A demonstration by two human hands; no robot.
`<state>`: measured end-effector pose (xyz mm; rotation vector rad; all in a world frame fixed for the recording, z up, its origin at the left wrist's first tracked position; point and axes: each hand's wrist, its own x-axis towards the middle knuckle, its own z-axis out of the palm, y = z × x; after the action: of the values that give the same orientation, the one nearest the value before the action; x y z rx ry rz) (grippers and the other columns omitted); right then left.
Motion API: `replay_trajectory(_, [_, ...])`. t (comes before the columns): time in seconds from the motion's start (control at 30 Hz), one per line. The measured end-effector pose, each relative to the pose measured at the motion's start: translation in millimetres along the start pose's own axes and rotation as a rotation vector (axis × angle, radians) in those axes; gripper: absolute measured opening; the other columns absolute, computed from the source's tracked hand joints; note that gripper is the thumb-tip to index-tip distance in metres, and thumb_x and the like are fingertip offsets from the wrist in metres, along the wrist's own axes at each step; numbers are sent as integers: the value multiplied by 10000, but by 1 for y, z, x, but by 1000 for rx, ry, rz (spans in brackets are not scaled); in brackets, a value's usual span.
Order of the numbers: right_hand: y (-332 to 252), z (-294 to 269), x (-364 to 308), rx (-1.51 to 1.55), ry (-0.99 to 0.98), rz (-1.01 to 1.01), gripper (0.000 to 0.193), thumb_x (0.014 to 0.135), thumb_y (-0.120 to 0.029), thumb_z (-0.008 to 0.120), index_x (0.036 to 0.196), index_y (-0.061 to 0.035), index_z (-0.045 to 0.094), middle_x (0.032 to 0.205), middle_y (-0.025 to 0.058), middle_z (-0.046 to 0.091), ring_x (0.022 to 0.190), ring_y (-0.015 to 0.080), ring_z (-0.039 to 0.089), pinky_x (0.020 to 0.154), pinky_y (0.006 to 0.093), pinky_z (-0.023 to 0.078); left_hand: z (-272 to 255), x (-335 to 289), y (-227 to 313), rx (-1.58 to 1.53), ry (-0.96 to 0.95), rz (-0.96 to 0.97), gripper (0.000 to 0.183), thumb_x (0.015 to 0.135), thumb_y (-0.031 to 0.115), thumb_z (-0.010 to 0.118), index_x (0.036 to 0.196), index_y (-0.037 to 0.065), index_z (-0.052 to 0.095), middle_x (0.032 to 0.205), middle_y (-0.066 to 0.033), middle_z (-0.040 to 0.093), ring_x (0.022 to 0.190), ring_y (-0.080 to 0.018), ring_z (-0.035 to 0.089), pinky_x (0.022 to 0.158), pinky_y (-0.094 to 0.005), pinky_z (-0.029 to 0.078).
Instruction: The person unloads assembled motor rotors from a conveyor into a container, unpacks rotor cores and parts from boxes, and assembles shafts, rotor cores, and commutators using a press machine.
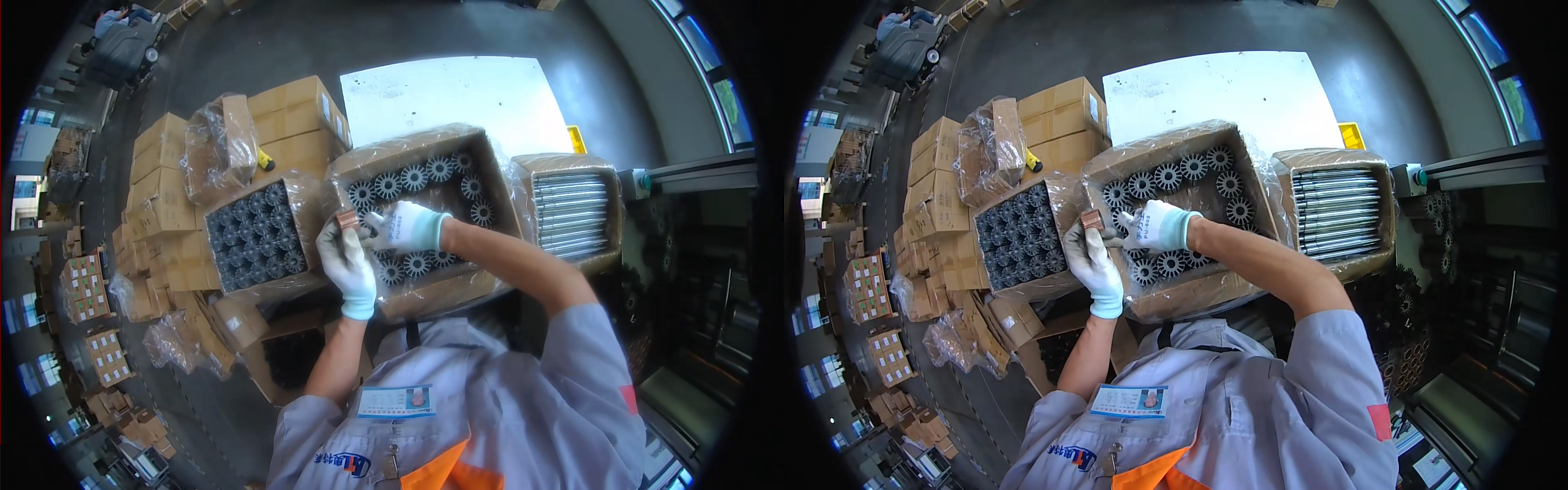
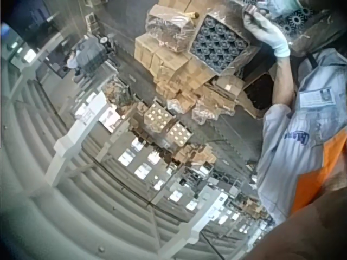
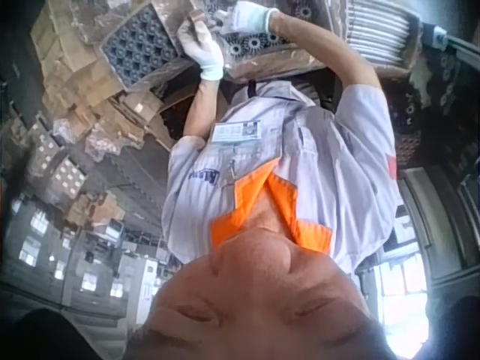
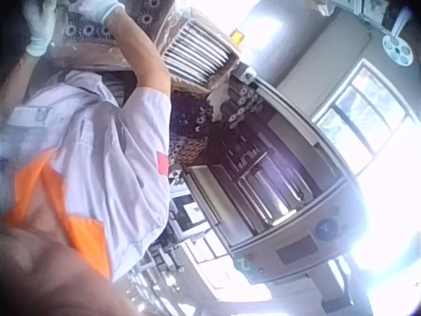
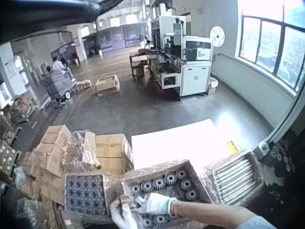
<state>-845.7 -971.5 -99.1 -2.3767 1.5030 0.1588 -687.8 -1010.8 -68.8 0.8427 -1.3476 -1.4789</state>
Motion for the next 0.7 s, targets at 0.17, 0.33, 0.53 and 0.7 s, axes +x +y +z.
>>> replay_trajectory(0.17, [-3, -10, -36, 185, 264, 133, 380, 777, -292, 755, 1136, -199, 672, 1135, 188, 535, 810, 316, 662, 663, 438, 551, 7, -1, 9, 49, -31, 2, 368, 1003, 269, 629, 1198, -25, 523, 1093, -80, 610, 854, -112, 630, 698, -253, 570])
replay_trajectory(0.33, [-21, -30, -99, 235, 622, 355, 372, 714, -328, 777, 1027, -148, 687, 1051, 253, 585, 825, 359, 668, 608, 459, 542, 13, 0, 10, 380, -47, 137, 247, 1018, 206, 611, 1141, -8, 589, 973, -48, 642, 832, -97, 605, 719, -265, 527])
replay_trajectory(0.53, [-74, -84, -212, 357, 902, 811, 344, 758, -323, 783, 1055, -175, 694, 1229, 243, 548, 927, 353, 672, 749, 423, 551, 27, 2, 37, 284, -251, 74, 299, 1030, 204, 584, 1192, -41, 638, 1058, -71, 647, 915, -146, 590, 838, -317, 495])
replay_trajectory(0.7, [-108, -75, -343, 219, 1112, 1286, 352, 707, -321, 842, 1009, -181, 728, 1192, 177, 555, 984, 320, 664, 822, 416, 555, 100, -31, 51, 172, -489, 100, 298, 1007, 240, 628, 1142, -26, 626, 1040, -86, 652, 903, -149, 607, 827, -300, 493])
